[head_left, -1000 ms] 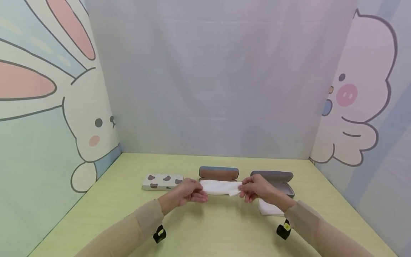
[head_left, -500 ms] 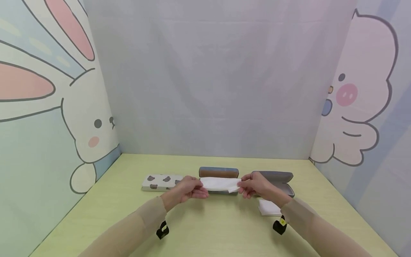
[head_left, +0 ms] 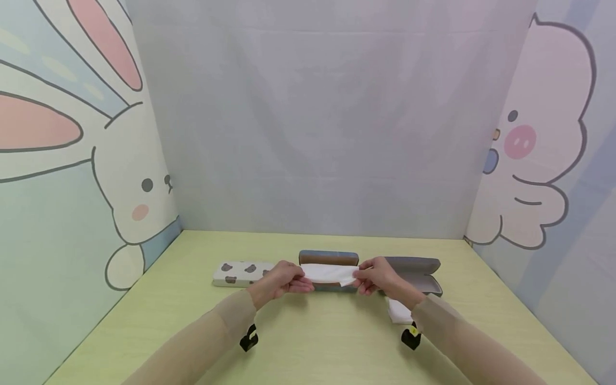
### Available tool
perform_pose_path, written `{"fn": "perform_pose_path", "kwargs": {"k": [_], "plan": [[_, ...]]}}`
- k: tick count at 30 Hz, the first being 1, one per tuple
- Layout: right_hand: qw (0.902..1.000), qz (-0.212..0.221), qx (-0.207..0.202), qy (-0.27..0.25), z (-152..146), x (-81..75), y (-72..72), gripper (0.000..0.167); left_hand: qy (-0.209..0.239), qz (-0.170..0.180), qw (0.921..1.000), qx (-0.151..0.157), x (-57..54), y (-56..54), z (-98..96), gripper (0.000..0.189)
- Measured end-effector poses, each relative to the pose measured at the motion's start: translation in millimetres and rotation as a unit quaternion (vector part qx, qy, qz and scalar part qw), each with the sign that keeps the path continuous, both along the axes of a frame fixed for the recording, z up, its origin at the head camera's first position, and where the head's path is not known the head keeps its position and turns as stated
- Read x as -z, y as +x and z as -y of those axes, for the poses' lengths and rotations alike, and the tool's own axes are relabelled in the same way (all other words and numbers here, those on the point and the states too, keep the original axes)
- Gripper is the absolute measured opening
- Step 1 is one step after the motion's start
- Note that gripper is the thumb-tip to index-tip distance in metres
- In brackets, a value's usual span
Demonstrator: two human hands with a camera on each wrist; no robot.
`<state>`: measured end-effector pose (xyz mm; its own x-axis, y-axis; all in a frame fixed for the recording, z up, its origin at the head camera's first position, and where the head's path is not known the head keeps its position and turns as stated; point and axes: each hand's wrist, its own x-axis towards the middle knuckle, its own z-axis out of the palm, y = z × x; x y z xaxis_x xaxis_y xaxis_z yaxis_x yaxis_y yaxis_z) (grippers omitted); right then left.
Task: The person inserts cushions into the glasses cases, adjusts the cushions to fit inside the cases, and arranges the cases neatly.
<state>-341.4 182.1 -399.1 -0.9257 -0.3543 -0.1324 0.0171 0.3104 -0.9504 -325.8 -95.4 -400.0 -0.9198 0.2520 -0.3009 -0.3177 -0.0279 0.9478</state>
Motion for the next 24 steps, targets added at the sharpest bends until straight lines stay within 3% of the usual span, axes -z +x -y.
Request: {"fn": "perform_pose_path", "kwargs": {"k": [7, 24], "plan": [[0.9997, 0.001, 0.025, 0.005, 5, 4.1, -3.5, 0.03, -0.017, 0.0, 0.9999, -0.002, 5.1, -4.3, -2.0, 0.026], [0.997, -0.007, 0.062, 0.046, 14, 21.3, -11.4, 0.017, -0.051, 0.022, 0.9983, -0.02, 12.6, -13.3, -3.1, 0.026]]}}
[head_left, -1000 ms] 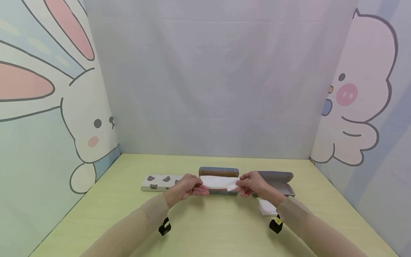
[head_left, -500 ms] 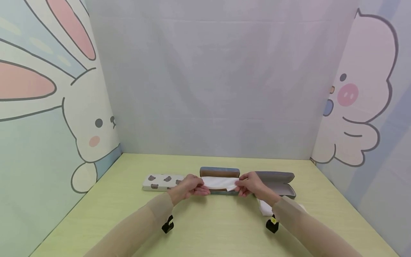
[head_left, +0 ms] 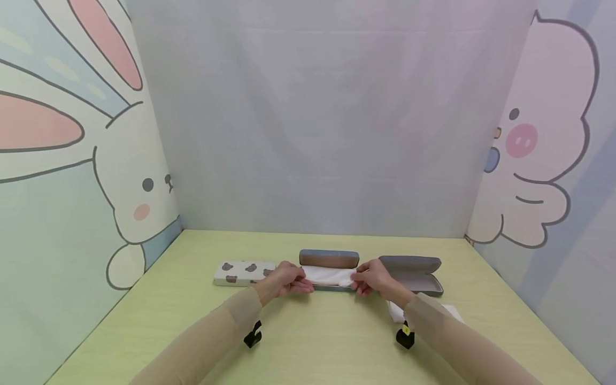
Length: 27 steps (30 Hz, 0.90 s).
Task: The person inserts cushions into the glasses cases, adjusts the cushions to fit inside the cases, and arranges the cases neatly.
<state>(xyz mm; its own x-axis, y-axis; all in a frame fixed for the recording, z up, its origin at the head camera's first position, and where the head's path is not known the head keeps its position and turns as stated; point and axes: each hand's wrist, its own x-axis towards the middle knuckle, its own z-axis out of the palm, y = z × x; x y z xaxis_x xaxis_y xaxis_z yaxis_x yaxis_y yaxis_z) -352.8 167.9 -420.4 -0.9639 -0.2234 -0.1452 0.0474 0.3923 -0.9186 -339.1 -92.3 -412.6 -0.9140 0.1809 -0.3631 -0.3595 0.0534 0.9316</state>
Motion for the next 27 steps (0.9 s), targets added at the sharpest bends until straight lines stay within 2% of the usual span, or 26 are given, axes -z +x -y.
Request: {"fn": "perform_pose_path", "kwargs": {"k": [9, 14, 27], "plan": [[0.9996, 0.002, 0.015, 0.022, 4, 1.6, -3.9, 0.013, -0.02, -0.011, 0.9997, -0.002, 1.7, 0.4, -0.5, 0.023], [0.9991, -0.018, 0.025, 0.03, 6, 3.1, -3.8, 0.016, -0.033, -0.028, 0.999, 0.003, 2.5, 1.2, -0.4, 0.02], [0.9957, -0.062, 0.039, 0.056, 10, 8.9, 0.4, 0.022, -0.124, -0.048, 0.9908, 0.026, 10.9, 0.4, 1.4, 0.015]]}}
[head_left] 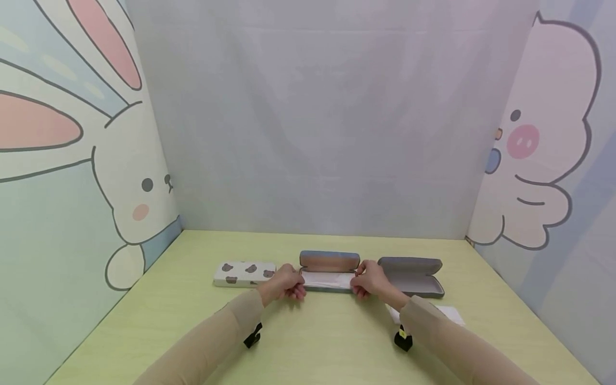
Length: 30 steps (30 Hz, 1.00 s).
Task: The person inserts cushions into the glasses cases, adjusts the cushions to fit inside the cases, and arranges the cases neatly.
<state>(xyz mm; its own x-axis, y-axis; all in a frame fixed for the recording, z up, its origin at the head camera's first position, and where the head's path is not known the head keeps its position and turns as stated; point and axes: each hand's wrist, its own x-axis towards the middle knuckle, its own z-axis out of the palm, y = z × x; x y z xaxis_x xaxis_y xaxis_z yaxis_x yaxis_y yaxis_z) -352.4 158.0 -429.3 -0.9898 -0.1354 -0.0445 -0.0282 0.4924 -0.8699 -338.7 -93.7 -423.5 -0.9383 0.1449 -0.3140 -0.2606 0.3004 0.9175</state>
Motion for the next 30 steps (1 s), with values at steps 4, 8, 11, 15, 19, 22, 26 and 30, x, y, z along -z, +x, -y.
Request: {"fn": "perform_pose_path", "kwargs": {"k": [4, 8, 11, 15, 19, 22, 26, 30], "plan": [[0.9996, -0.016, -0.009, 0.022, 0, 0.1, 3.4, 0.023, -0.033, -0.004, 0.9994, 0.011, -0.8, 1.0, -0.7, 0.017], [0.9991, -0.027, -0.011, 0.032, 1, 0.3, 5.6, 0.025, -0.056, -0.021, 0.9979, 0.025, -2.1, 2.0, -2.2, 0.02], [0.9988, -0.031, -0.006, 0.038, 1, 1.5, 6.2, 0.025, -0.066, -0.031, 0.997, 0.026, -4.3, 3.9, -3.6, 0.02], [0.9985, -0.03, -0.012, 0.044, -1, 1.8, 7.8, 0.032, -0.071, -0.039, 0.996, 0.038, -6.8, 6.2, -2.2, 0.023], [0.9978, -0.021, -0.032, 0.054, -4, -2.9, 11.2, 0.032, -0.051, -0.038, 0.9961, 0.061, -6.2, 4.2, 4.3, 0.029], [0.9959, -0.01, -0.044, 0.078, -6, -6.7, 14.4, 0.048, -0.033, -0.024, 0.9963, 0.076, -6.9, 1.7, 9.9, 0.058], [0.9927, 0.007, -0.063, 0.103, -7, -8.9, 16.2, 0.097, -0.011, -0.008, 0.994, 0.108, -7.6, -2.8, 14.9, 0.095], [0.9916, 0.011, -0.088, 0.094, -7, -6.9, 14.1, 0.114, -0.002, -0.012, 0.9912, 0.132, -6.2, -7.0, 14.7, 0.111]]}}
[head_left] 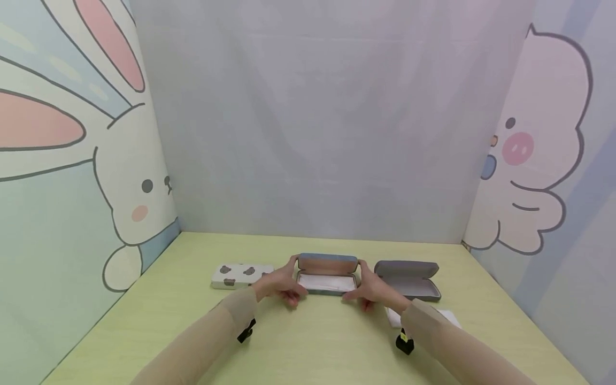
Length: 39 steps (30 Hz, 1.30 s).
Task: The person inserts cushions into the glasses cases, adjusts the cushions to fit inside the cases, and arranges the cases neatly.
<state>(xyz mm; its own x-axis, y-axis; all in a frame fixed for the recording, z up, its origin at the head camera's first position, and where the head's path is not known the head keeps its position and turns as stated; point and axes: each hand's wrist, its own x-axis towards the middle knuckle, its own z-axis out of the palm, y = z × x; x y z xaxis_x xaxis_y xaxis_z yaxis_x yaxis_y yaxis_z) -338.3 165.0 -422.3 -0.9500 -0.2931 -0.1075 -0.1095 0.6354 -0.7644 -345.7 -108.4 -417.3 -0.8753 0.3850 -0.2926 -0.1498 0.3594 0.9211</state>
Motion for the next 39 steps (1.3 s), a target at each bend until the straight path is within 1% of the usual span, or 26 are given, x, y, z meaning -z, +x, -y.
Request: {"fn": "perform_pose_path", "kwargs": {"k": [4, 10, 12, 17, 22, 28, 33, 36, 39], "plan": [[0.9997, -0.008, -0.021, -0.009, 0, 3.4, -3.9, 0.116, 0.0, -0.015, 0.9999, 0.004, 3.3, -2.4, -1.6, 0.117], [0.9991, -0.018, -0.038, -0.011, -1, 5.3, -7.9, 0.12, -0.027, -0.049, 0.9984, 0.004, 5.8, -1.7, -0.6, 0.118], [0.999, -0.019, -0.04, -0.009, 0, 5.4, -8.7, 0.122, -0.036, -0.06, 0.9975, 0.003, 5.6, -0.4, 0.2, 0.117], [0.9989, -0.03, -0.037, 0.0, 3, 5.4, -10.5, 0.122, -0.039, -0.075, 0.9964, -0.001, 5.9, 1.5, 1.4, 0.114], [0.9986, -0.035, -0.041, 0.0, 3, 6.3, -11.3, 0.118, -0.039, -0.08, 0.996, -0.003, 5.5, 3.9, 1.5, 0.111], [0.9978, -0.04, -0.052, -0.003, 2, 8.2, -12.1, 0.114, -0.049, -0.087, 0.9949, -0.007, 5.8, 5.6, 1.3, 0.11], [0.9975, -0.043, -0.055, -0.007, 1, 11.1, -14.1, 0.108, -0.045, -0.085, 0.9953, -0.007, 4.5, 7.8, 1.4, 0.109], [0.9975, -0.043, -0.055, -0.009, 1, 12.1, -15.0, 0.109, -0.043, -0.085, 0.9955, -0.006, 4.0, 7.9, 1.8, 0.108], [0.9976, -0.039, -0.056, -0.009, 0, 12.2, -15.5, 0.113, -0.041, -0.078, 0.9961, -0.006, 3.4, 7.6, 2.4, 0.111]]}}
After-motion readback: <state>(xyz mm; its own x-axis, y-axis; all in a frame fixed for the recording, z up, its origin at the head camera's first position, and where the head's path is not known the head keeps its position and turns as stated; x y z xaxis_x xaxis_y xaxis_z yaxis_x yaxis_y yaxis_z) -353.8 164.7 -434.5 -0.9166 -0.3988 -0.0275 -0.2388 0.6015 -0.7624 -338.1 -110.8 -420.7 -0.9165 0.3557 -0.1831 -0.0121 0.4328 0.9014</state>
